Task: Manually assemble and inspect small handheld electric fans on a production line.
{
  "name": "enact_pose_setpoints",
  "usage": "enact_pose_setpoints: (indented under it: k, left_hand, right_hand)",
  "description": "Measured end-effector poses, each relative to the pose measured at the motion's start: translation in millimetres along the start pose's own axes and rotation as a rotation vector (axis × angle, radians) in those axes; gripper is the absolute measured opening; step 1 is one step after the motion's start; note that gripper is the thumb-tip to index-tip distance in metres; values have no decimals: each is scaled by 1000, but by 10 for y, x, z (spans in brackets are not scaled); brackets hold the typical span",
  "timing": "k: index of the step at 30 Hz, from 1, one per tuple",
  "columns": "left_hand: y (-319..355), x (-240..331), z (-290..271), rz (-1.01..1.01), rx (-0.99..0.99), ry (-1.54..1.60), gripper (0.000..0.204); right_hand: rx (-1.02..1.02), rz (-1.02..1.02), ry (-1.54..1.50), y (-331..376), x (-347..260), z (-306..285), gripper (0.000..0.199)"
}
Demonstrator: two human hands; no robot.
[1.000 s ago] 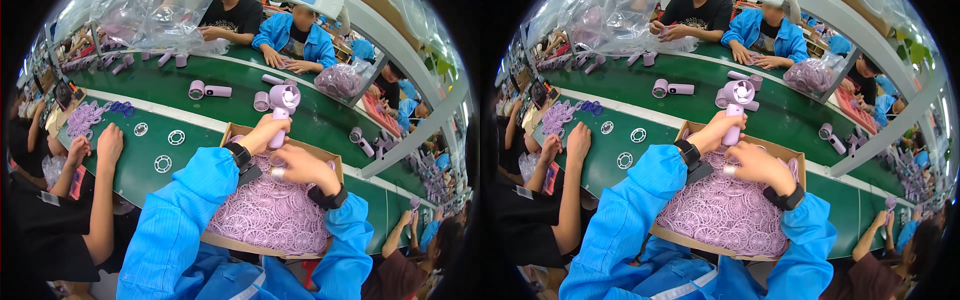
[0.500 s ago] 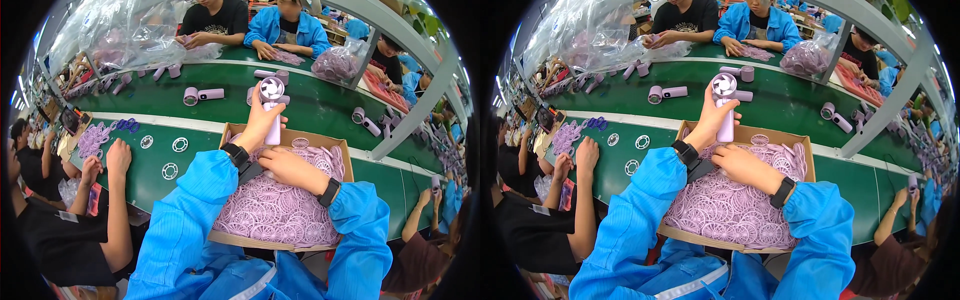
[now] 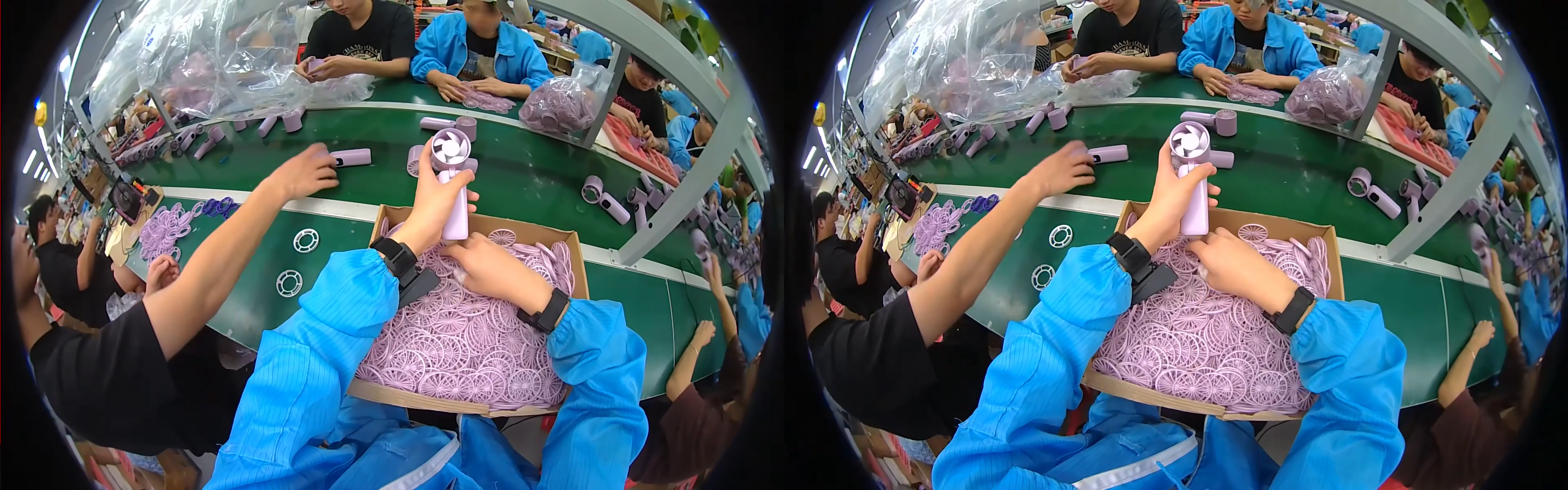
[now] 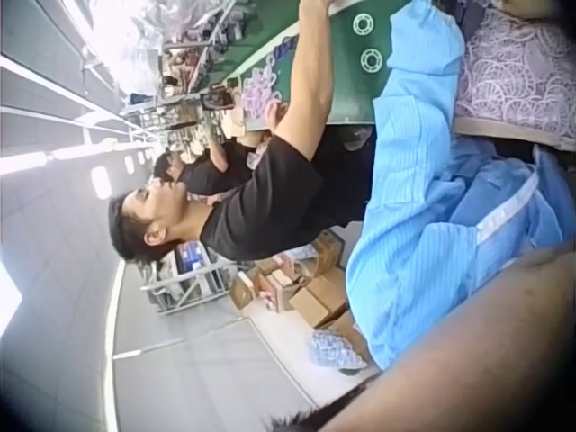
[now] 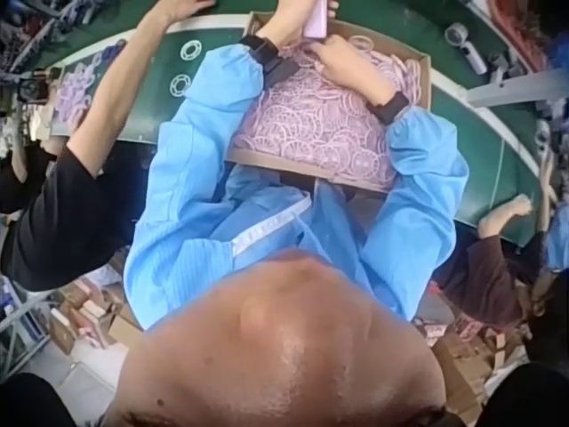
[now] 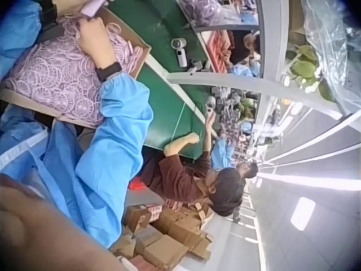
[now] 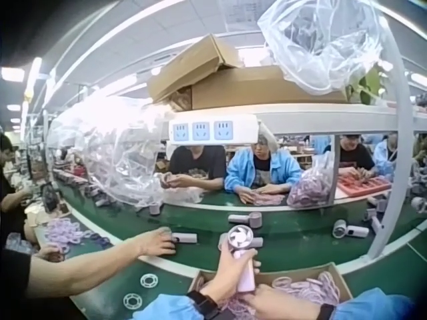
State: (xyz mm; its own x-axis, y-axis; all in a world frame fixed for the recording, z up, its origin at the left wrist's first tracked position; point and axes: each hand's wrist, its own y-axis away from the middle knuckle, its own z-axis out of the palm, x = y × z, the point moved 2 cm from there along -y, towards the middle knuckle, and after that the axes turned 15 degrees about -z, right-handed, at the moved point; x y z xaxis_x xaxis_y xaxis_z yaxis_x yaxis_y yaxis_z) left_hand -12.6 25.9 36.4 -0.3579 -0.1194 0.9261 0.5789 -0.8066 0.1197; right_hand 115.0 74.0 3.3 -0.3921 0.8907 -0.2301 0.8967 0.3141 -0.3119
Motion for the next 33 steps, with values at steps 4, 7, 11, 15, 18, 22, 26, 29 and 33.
enact_pose_setpoints:
  k: [4, 7, 11, 15, 18, 22, 26, 29, 33]
  left_hand:
    - [-11, 5, -60, 30, 62, 63, 82]
    - [-17, 44, -82, 84, 128, 127, 83]
    - [10, 74, -62, 107, 72, 90, 85]
    - [60, 43, 133, 245, -160, -22, 89]
    - [73, 77, 123, 470, -146, -119, 92]
    - [130, 65, 147, 418, -156, -65, 94]
    - [112, 79, 146, 471, -139, -97, 94]
    - [127, 80, 155, 458, -146, -74, 94]
    - [167, 98, 159, 414, -170, -33, 94]
  right_hand:
    - [-18, 121, 66, -44, -44, -189, 26]
    - [141, 264, -52, -37, 92, -364, 23]
    - [634, 451, -528, 1, 237, -494, 20]
    - [999, 421, -1001, -33, 263, -555, 19]
    - [1013, 381, -1087, -26, 251, -522, 20]
    - [927, 337, -1089, 2, 299, -540, 20]
    - [999, 313, -1242, 18, 302, -540, 21]
    - [1006, 313, -1275, 20, 321, -523, 21]
    - [1010, 326, -1300, 48, 345, -537, 26]
